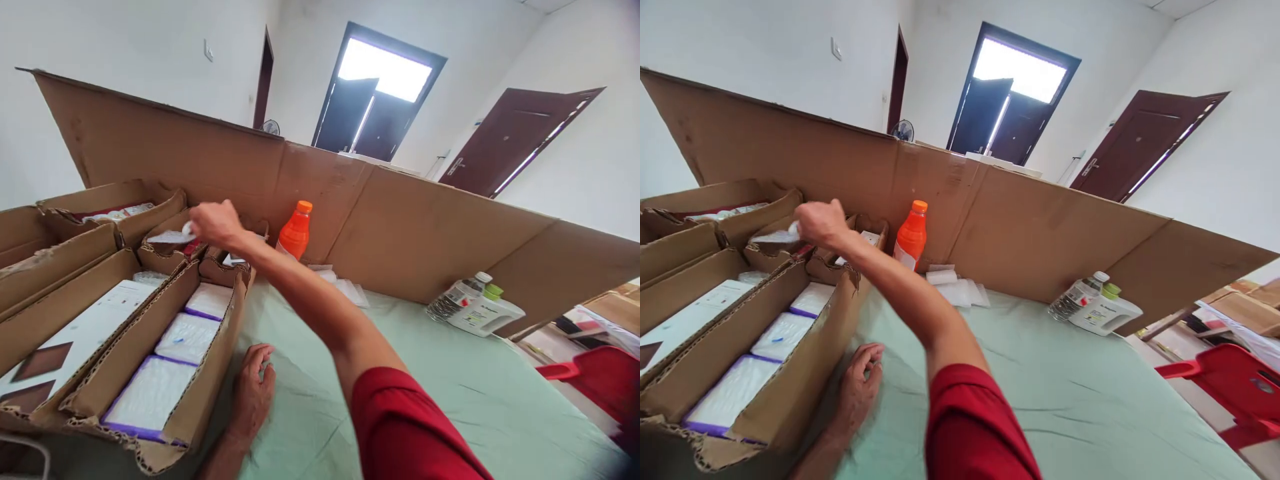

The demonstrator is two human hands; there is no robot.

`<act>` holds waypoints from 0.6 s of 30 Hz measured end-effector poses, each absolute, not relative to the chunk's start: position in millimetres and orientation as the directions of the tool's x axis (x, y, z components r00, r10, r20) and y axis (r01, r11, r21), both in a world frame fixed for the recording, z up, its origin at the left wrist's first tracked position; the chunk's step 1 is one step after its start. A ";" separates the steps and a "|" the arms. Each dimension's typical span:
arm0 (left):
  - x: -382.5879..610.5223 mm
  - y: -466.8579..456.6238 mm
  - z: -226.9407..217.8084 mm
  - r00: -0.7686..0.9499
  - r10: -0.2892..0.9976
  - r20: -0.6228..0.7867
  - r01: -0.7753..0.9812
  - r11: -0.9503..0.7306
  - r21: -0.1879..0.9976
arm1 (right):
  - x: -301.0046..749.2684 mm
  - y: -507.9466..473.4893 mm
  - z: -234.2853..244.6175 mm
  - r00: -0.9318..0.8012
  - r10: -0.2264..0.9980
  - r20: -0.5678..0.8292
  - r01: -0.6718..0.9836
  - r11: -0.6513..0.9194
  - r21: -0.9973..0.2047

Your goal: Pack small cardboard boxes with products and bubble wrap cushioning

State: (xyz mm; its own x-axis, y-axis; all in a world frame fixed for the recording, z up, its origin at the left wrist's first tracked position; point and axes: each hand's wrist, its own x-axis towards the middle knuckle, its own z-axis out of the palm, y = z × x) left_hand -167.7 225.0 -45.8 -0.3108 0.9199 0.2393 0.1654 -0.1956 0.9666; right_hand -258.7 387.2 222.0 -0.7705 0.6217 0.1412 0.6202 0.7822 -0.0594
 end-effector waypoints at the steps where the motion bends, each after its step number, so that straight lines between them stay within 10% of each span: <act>1: -167.0 224.7 -45.3 -0.317 0.918 0.239 0.169 -0.193 0.966 | -230.6 379.6 229.0 -0.747 0.593 0.300 0.611 0.791 -0.041; 7: -164.7 222.7 -43.3 -0.320 0.910 0.265 0.199 -0.209 0.958 | -17.4 369.4 204.9 -0.157 0.587 0.794 0.838 0.505 -0.207; 12: -167.4 220.2 -46.8 -0.299 0.908 0.295 0.256 -0.221 0.941 | 75.5 413.4 128.7 0.091 0.862 0.499 0.964 0.051 -0.263; 18: -167.5 222.0 -47.6 -0.277 0.912 0.303 0.300 -0.217 0.929 | 79.4 429.8 75.7 0.000 0.965 0.262 0.985 0.045 -0.165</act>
State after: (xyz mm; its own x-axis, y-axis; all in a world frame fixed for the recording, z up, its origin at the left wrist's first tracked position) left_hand -167.5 222.0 -47.6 -0.2772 0.9118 0.3028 0.3001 -0.2173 0.9288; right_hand 79.4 429.8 75.7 0.0004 0.9651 0.2620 0.9852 0.0445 -0.1654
